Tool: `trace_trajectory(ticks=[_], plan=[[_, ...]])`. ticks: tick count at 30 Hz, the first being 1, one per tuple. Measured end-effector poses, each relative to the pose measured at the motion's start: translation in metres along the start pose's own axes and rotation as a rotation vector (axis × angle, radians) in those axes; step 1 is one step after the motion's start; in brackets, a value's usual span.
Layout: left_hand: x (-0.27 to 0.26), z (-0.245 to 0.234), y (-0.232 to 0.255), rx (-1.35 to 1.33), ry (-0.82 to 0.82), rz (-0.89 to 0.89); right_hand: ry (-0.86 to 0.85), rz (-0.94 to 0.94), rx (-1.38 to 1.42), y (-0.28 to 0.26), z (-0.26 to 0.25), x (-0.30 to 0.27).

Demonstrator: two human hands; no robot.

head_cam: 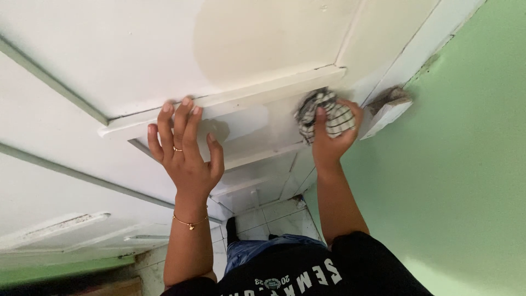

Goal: Cleaning the panels and frame of a white door with a cloth.

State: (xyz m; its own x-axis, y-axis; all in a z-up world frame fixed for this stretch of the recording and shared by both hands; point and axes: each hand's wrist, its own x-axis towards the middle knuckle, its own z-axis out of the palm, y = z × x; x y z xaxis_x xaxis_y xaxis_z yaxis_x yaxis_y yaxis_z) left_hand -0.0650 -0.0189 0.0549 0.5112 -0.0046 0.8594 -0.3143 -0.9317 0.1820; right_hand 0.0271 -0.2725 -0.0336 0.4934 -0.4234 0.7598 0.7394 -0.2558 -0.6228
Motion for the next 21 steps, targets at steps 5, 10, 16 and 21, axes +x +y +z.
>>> trace_trajectory(ticks=[5,10,16,21], plan=[[0.0,0.001,0.001,-0.004,0.004,-0.001,-0.106,-0.001,-0.07,-0.006,0.006,-0.015],[0.001,-0.003,0.0,0.01,-0.02,0.0,-0.14,-0.042,-0.113,-0.014,0.004,-0.005],[0.001,-0.003,-0.001,0.012,-0.029,0.007,-0.014,0.137,0.03,-0.004,0.004,-0.008],[0.002,-0.004,0.002,0.011,-0.025,0.002,-0.15,-0.073,-0.118,-0.009,0.004,-0.008]])
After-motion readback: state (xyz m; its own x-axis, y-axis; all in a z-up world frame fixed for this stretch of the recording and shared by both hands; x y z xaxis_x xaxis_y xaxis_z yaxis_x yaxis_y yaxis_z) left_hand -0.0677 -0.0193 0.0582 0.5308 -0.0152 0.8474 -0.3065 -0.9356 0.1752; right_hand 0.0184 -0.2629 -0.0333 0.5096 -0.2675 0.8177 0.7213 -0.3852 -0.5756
